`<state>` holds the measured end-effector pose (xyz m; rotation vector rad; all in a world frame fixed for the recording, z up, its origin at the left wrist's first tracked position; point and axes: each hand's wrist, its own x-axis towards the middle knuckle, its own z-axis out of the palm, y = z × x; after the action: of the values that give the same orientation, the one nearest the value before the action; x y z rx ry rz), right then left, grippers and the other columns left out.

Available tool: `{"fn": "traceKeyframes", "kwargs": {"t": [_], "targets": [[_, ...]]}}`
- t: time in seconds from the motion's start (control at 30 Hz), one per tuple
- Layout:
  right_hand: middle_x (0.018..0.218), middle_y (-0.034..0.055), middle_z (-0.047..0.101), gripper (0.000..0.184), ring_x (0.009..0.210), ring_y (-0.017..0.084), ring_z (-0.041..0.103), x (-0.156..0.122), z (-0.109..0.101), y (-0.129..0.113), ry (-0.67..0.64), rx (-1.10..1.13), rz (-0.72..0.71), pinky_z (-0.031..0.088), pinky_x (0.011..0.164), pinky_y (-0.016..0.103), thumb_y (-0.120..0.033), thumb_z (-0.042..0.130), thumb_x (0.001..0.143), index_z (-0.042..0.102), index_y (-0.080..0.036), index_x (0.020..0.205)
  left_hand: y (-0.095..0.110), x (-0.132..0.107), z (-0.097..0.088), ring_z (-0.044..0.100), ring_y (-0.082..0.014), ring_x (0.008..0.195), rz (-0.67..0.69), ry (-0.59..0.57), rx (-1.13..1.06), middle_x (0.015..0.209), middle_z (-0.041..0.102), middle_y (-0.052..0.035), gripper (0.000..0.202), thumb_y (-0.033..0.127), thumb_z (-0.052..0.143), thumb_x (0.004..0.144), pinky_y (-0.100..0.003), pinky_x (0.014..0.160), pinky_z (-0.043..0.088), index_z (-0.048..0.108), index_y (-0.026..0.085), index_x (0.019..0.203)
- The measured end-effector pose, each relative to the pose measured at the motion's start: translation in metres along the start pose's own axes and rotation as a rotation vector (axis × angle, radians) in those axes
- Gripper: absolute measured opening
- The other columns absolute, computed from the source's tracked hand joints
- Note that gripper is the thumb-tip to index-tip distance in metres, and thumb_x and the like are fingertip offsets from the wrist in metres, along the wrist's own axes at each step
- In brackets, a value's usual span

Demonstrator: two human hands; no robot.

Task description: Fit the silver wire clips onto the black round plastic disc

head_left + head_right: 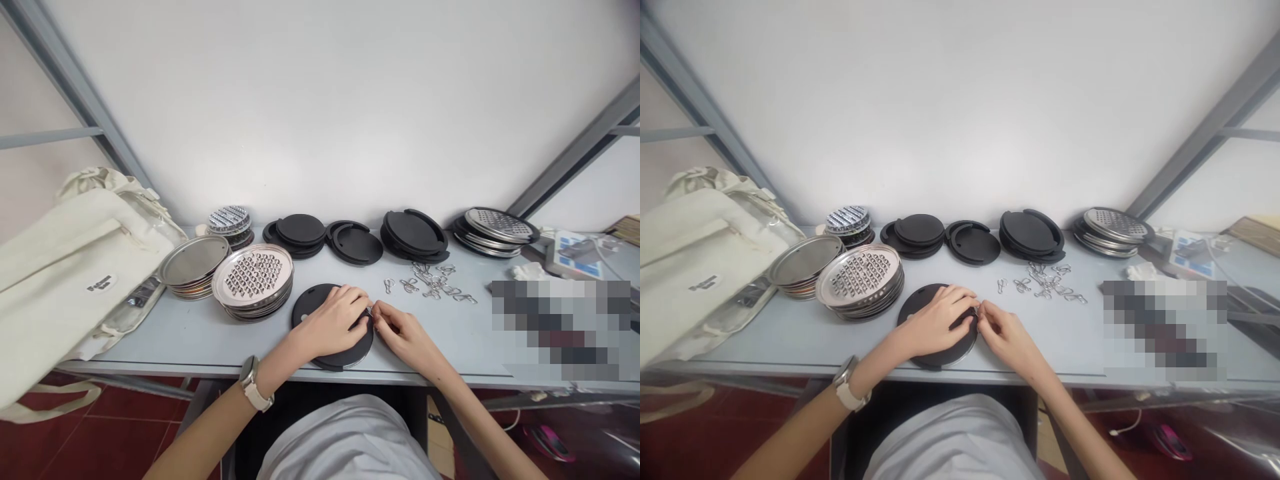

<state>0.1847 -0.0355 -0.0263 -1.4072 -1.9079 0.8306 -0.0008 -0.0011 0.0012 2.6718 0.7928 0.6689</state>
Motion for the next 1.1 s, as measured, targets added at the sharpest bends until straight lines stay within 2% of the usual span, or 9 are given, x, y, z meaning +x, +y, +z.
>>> {"fn": "traceKeyframes", "kwargs": {"t": [0.33,0.8,0.93,1.1], "targets": [[0.058,-0.0071,0.032,0.032,0.055,0.011,0.03,-0.0004,0.0014,0.0016,0.002,-0.002,0.016,0.025,0.052,0.023,-0.04,0.035,0.097,0.038,-0.021,0.071,0.0,0.0004,0.0004,0.049,-0.0219,0.112,-0.006,0.003,-0.003,0.115,0.055,-0.0084,0.021,0.016,0.046,0.092,-0.038,0.098,0.04,0.053,0.018,0.112],[0.059,-0.0076,0.032,0.02,0.056,0.011,0.031,-0.0004,0.0003,0.003,-0.018,0.024,-0.015,0.027,0.054,0.023,-0.025,0.039,0.092,0.036,-0.021,0.072,-0.0001,0.0003,-0.0006,0.05,-0.0222,0.108,-0.004,-0.011,-0.011,0.112,0.055,-0.0072,0.018,0.015,0.047,0.091,-0.037,0.096,0.039,0.051,0.018,0.108],[0.059,-0.0071,0.032,0.023,0.056,0.011,0.031,-0.0001,-0.0002,0.0016,-0.015,0.018,-0.016,0.027,0.053,0.023,-0.028,0.038,0.093,0.035,-0.021,0.071,0.0012,0.0003,-0.0018,0.05,-0.0226,0.108,-0.031,-0.006,-0.021,0.112,0.055,-0.0082,0.021,0.017,0.047,0.091,-0.038,0.097,0.039,0.048,0.018,0.112],[0.058,-0.0068,0.034,0.031,0.055,0.011,0.033,-0.0005,-0.0007,0.0,-0.02,0.014,-0.002,0.028,0.053,0.023,-0.036,0.036,0.097,0.036,-0.021,0.07,0.0023,0.001,-0.0022,0.05,-0.0229,0.108,-0.038,-0.015,-0.011,0.111,0.055,-0.0084,0.018,0.017,0.046,0.091,-0.038,0.096,0.04,0.049,0.019,0.109]]}}
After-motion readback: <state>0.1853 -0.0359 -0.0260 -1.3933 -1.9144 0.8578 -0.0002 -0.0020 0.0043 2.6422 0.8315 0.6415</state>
